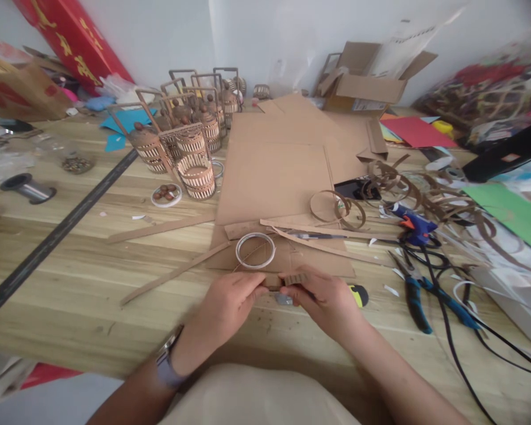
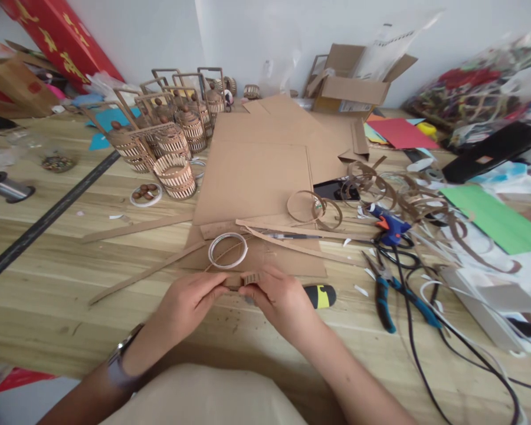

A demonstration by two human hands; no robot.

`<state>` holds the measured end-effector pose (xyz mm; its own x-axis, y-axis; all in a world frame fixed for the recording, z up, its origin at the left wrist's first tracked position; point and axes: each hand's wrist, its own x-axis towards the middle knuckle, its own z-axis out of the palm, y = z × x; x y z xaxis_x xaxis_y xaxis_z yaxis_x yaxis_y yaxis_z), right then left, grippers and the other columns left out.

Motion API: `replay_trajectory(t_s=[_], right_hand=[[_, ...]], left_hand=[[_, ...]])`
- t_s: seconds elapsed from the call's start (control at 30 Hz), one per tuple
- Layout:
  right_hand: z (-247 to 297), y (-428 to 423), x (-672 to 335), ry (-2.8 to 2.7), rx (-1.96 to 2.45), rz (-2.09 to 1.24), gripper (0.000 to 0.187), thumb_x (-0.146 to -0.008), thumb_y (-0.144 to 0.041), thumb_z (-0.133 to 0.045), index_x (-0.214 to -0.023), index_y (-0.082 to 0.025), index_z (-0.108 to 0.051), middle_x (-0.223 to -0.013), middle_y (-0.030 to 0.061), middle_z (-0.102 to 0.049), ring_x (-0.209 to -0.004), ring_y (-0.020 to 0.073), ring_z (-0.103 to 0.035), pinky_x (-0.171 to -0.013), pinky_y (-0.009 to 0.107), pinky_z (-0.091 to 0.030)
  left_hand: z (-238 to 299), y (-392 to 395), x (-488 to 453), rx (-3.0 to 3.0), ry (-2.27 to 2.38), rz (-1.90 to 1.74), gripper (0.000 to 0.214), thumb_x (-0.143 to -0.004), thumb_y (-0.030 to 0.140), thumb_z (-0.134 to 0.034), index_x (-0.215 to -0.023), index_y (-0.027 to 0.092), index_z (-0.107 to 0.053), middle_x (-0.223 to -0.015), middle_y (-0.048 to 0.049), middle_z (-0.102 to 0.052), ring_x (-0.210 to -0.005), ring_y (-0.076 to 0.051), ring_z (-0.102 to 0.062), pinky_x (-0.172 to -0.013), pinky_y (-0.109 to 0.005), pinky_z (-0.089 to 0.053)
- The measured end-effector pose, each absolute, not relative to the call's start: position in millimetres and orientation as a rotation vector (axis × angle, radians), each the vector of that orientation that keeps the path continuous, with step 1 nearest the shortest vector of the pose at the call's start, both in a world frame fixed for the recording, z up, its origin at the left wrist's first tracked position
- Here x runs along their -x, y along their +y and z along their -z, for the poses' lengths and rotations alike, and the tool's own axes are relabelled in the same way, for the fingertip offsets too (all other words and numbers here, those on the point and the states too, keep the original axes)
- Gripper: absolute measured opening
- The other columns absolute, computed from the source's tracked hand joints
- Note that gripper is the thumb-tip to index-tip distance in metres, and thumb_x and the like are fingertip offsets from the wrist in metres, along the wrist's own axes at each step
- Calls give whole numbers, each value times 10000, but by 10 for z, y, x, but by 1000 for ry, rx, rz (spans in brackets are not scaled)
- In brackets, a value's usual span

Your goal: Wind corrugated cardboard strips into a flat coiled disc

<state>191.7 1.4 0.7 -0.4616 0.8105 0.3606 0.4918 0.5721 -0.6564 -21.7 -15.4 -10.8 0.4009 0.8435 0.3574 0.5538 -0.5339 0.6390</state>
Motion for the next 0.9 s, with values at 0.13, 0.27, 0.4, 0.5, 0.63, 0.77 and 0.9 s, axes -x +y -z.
replay_trajectory(t_s=[0.13,0.27,0.4,0.5,0.63,0.77,0.9], right_hand=[[14,-8,-1928,-2321,1025,-498,298,-1030,-301,-459,-864,-179,-674,-756,42,-680,-623,135,-659,-569,220,-504],[27,-49,-1901,-2457,1007,-245,361,-1042,-255,-397,-806,-166,-655,-687,48,-631,-563,152,-609,-527,252,-470],[-11,-79,-1876,-2345,1037,-317,274,-1029,-238,-428,-923,-174,-672,-743,52,-670,-615,158,-641,-565,249,-504],[-46,-86,-1874,-2151,1080,-480,199,-1006,-254,-492,-939,-200,-671,-772,38,-698,-645,145,-664,-575,229,-522],[-65,-68,-1892,-2069,1091,-605,205,-986,-301,-545,-863,-208,-680,-715,19,-695,-577,132,-644,-517,220,-498],[-84,-43,-1923,-2106,1083,-681,194,-982,-306,-552,-934,-193,-703,-672,6,-664,-583,134,-648,-526,215,-494],[-91,-55,-1926,-2210,1045,-618,216,-1003,-267,-506,-941,-180,-694,-728,23,-682,-624,138,-657,-562,221,-503]], left_hand=[[93,-172,197,-2417,1175,-837,240,-988,99,-428,-1021,140,-661,-893,-94,-766,-789,-215,-725,-706,-318,-584],[86,-208,186,-2566,1207,-733,264,-969,61,-421,-1084,125,-649,-956,-120,-766,-848,-241,-729,-737,-364,-610],[94,-218,185,-2452,1220,-863,287,-970,84,-459,-1184,164,-632,-1030,-111,-761,-931,-231,-731,-813,-363,-609],[84,-195,186,-2201,1220,-1039,269,-973,135,-510,-1209,191,-627,-1073,-102,-761,-932,-212,-737,-830,-330,-601],[70,-158,204,-2049,1179,-951,229,-962,110,-504,-1107,189,-663,-902,-52,-769,-752,-172,-730,-698,-257,-584],[94,-152,226,-2219,1130,-949,252,-964,88,-467,-1110,158,-660,-948,-92,-759,-843,-203,-728,-740,-282,-581],[88,-174,213,-2365,1124,-837,283,-972,58,-416,-1123,147,-639,-966,-98,-752,-863,-206,-723,-759,-303,-586]])
